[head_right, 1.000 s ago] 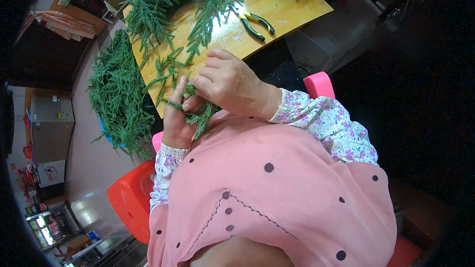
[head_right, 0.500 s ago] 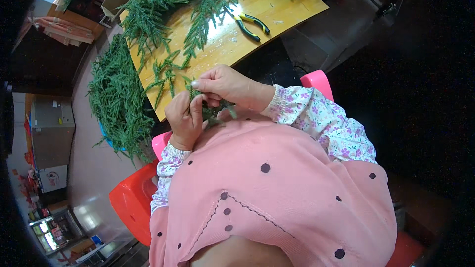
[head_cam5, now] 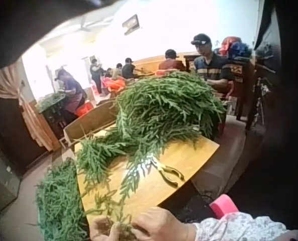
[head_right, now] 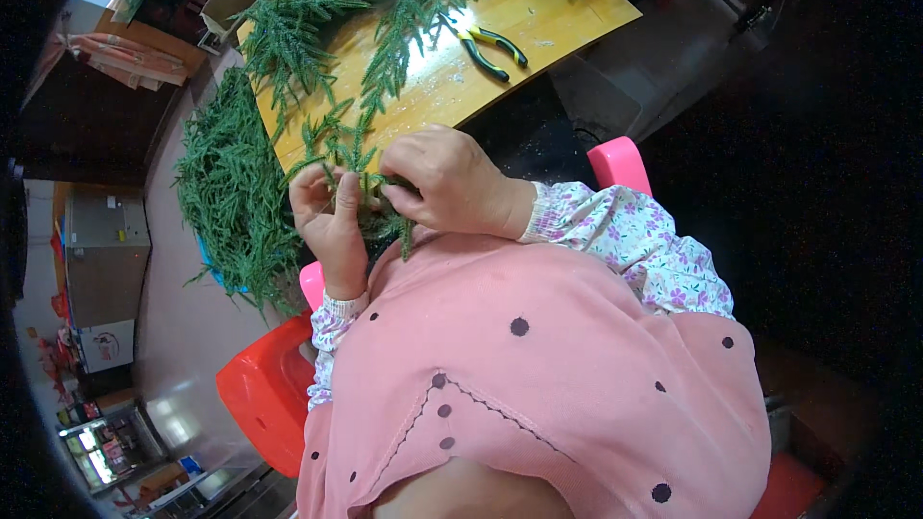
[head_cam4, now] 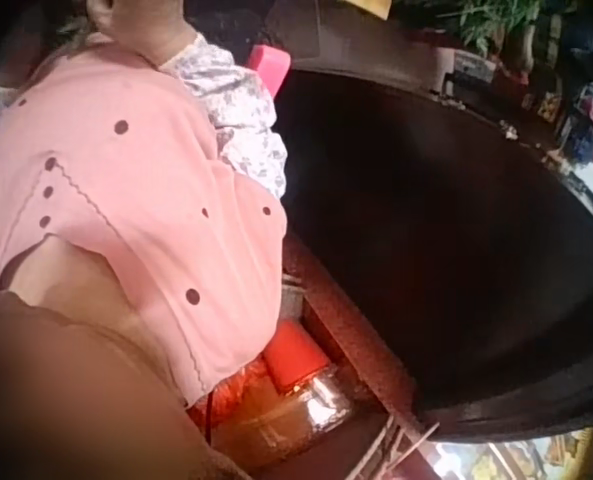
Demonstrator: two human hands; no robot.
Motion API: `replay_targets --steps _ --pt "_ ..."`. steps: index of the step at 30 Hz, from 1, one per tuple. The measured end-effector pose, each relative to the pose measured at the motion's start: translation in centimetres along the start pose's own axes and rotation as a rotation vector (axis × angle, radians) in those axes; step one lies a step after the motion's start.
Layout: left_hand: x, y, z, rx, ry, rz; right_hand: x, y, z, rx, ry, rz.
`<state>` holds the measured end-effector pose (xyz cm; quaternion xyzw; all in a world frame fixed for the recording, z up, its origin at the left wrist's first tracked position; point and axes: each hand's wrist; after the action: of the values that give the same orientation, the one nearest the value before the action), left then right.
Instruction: Assembling artificial green foliage pieces on a workbench using pliers.
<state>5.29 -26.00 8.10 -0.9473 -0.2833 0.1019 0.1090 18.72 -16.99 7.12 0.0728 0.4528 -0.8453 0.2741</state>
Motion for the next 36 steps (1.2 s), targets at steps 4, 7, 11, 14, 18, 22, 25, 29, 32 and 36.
replay_targets --steps 4,7,11,14,18,22,25,29,32,36 --pt "0.0 0.0 0.8 0.27 -0.168 -0.068 -0.2 0.1 0.1 -0.093 0.121 0.002" --pt "-0.2 -0.2 0.9 0.467 -0.356 -0.068 -0.5 0.3 0.0 -0.121 0.19 0.013" --pt "-0.4 -0.1 0.5 0.628 -0.605 -0.011 -0.9 0.5 -0.1 -0.146 0.269 0.052" --pt "-0.4 -0.2 0.5 0.595 -0.677 0.035 -1.2 0.5 -0.2 -0.166 0.308 0.094" --pt "-1.5 -1.2 1.0 0.555 -0.811 0.189 -1.2 0.2 -0.4 -0.252 0.378 0.078" --pt "-2.7 -0.8 2.5 0.021 -0.21 0.434 -1.1 -0.3 -0.4 -0.306 0.358 0.053" --pt "-2.4 0.0 2.7 -0.496 0.852 0.637 -0.9 -0.7 -0.8 -0.166 0.133 0.156" --pt "-2.0 0.3 3.2 -0.587 0.793 0.44 -0.2 -0.4 -1.7 -0.264 0.366 0.127" --pt "-2.4 0.0 3.2 -0.607 0.767 0.426 0.3 -0.8 -0.9 -0.363 0.397 0.092" --pt "-2.3 0.1 3.0 -0.608 0.757 0.423 0.3 -0.8 -0.7 -0.4 0.415 0.152"
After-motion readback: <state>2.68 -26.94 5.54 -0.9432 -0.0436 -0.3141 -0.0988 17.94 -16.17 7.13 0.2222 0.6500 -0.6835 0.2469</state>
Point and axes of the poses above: each hand's wrist, its own y-axis away from the middle knuckle, its own x-axis out of the palm, z = x × y, and after that the axes turned 8 degrees about -y, right-handed
